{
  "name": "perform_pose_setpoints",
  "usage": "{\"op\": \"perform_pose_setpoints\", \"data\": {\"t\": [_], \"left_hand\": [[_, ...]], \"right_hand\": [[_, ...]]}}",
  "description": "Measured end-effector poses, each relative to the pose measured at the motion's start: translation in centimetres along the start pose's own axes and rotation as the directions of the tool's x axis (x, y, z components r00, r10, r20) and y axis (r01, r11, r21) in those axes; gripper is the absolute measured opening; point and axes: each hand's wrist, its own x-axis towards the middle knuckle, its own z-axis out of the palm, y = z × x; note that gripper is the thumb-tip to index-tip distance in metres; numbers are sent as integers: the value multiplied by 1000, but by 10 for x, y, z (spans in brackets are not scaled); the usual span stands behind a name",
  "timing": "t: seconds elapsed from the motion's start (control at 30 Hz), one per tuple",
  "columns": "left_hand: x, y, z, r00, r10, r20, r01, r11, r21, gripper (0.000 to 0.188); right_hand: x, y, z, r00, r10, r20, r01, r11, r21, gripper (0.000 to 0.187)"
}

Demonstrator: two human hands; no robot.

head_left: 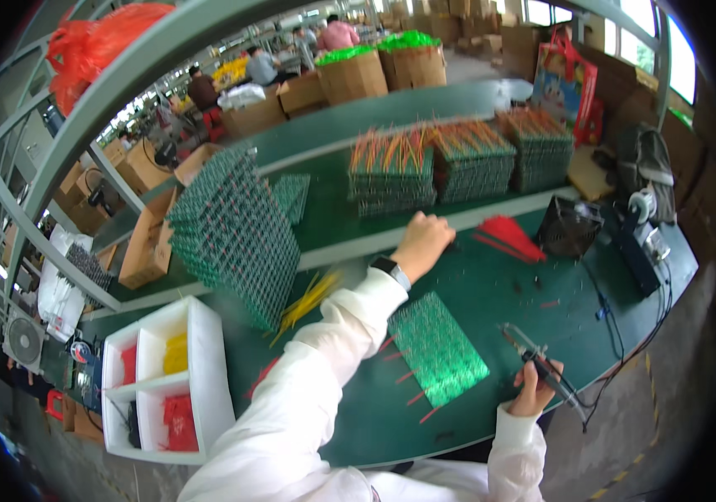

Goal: The person attaches wires to a circuit board, picking up wires by hand and soldering them onto the board using a soldering iron.

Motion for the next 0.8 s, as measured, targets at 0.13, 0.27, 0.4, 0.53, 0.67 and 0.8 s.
{"op": "perform_pose_setpoints", "data": {"t": [0.13, 0.27, 0.4, 0.53, 0.67, 0.8], "left_hand": [[3, 13, 38, 994, 75, 77, -81, 993, 81, 12], [0, 9, 39, 998, 57, 23, -57, 998, 20, 10], [3, 16, 14, 999, 33, -17, -32, 999, 31, 10], [-11, 26, -36, 940, -155, -304, 91, 973, -213, 5], [-72, 49, -73, 814, -502, -292, 365, 833, -416, 9], [-127, 67, -77, 694, -669, -267, 494, 712, -500, 12]], "right_hand": [[-6, 2, -8, 1000, -12, -29, 11, 1000, -21, 20], [1, 7, -3, 1000, 0, -20, -1, 999, -39, 21], [3, 2, 0, 1000, 6, -11, -6, 999, -42, 21], [4, -1, 6, 999, 14, -32, -15, 1000, -24, 21], [24, -11, 16, 998, -10, 60, 10, 1000, 7, 22], [63, -12, 46, 983, -89, 159, 88, 996, 12, 21]]}}
